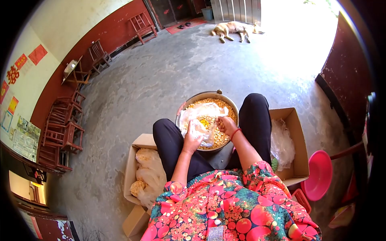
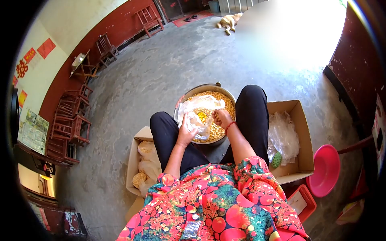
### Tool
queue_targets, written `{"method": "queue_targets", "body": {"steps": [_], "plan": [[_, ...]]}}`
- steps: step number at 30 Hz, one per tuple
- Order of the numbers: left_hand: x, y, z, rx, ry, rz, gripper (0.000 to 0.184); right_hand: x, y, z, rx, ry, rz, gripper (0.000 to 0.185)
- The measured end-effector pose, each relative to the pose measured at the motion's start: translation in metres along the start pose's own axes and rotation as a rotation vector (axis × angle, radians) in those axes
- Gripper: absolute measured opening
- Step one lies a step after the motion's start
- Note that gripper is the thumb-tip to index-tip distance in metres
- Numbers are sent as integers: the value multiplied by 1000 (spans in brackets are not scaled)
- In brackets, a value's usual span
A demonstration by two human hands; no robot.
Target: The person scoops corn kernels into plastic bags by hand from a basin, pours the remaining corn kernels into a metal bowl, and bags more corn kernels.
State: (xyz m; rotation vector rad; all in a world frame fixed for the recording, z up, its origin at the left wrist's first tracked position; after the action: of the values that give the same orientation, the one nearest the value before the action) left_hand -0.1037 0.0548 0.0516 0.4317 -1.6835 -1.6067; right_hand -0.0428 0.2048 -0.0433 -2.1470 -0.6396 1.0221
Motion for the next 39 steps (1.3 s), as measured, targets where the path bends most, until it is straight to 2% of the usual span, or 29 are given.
{"method": "queue_targets", "body": {"steps": [2,6,8,9,12,13,14,17,18,20,21,22,24,25,27,28,31,37,39], "plan": [[-1,0,0,-2,1,15,79,-1,-4,1,64,19,99,19],[-3,4,-1,19,-40,38,79,-24,-8,1,180,-2,85,22],[-5,1,-1,57,-67,41,80,-54,-17,-6,368,-258,-129,34],[-4,-1,0,23,-57,41,80,-51,-12,-3,367,-258,-128,34],[-3,-3,0,6,-42,23,81,-36,-22,1,644,-25,-816,26],[-3,-3,0,22,-39,5,81,-23,-29,-1,685,96,-725,24],[-3,-1,-1,21,-39,5,81,-20,-31,1,686,97,-725,24],[3,5,-2,-21,35,37,79,24,-58,-11,746,471,-501,25],[2,4,-2,-25,32,33,79,27,-58,-11,749,476,-504,25],[8,2,-2,-33,80,65,77,39,-45,-4,622,530,-606,26],[10,7,-2,-82,107,120,77,33,-53,-14,663,639,-861,27],[10,9,-2,-108,116,86,78,28,-47,-12,559,569,-1041,27],[13,-4,1,-37,111,55,82,23,-27,7,578,471,-1274,23],[14,-5,1,-44,121,39,82,16,-18,5,423,387,-1421,21],[16,-6,2,-90,141,43,82,15,-7,2,321,422,-1594,27],[17,-9,3,-97,144,46,82,16,-2,3,253,418,-1589,33],[17,-6,2,-80,136,36,81,15,6,6,235,427,-1689,27],[18,-6,1,-60,156,16,82,8,-18,-24,205,446,-1530,27],[20,-5,1,-73,177,-7,82,11,-12,-16,191,451,-1607,28]]}}
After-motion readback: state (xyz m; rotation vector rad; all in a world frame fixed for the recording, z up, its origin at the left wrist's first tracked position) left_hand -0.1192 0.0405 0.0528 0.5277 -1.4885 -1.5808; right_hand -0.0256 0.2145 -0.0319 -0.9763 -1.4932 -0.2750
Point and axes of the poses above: each hand's wrist, its own z-axis towards the middle knuckle, its own x-axis out of the back of the hand, y = z × x, the point moved 9 cm from there along z, towards the middle knuckle, and after that the axes turned 6 degrees about x, right-handed, at the moved point
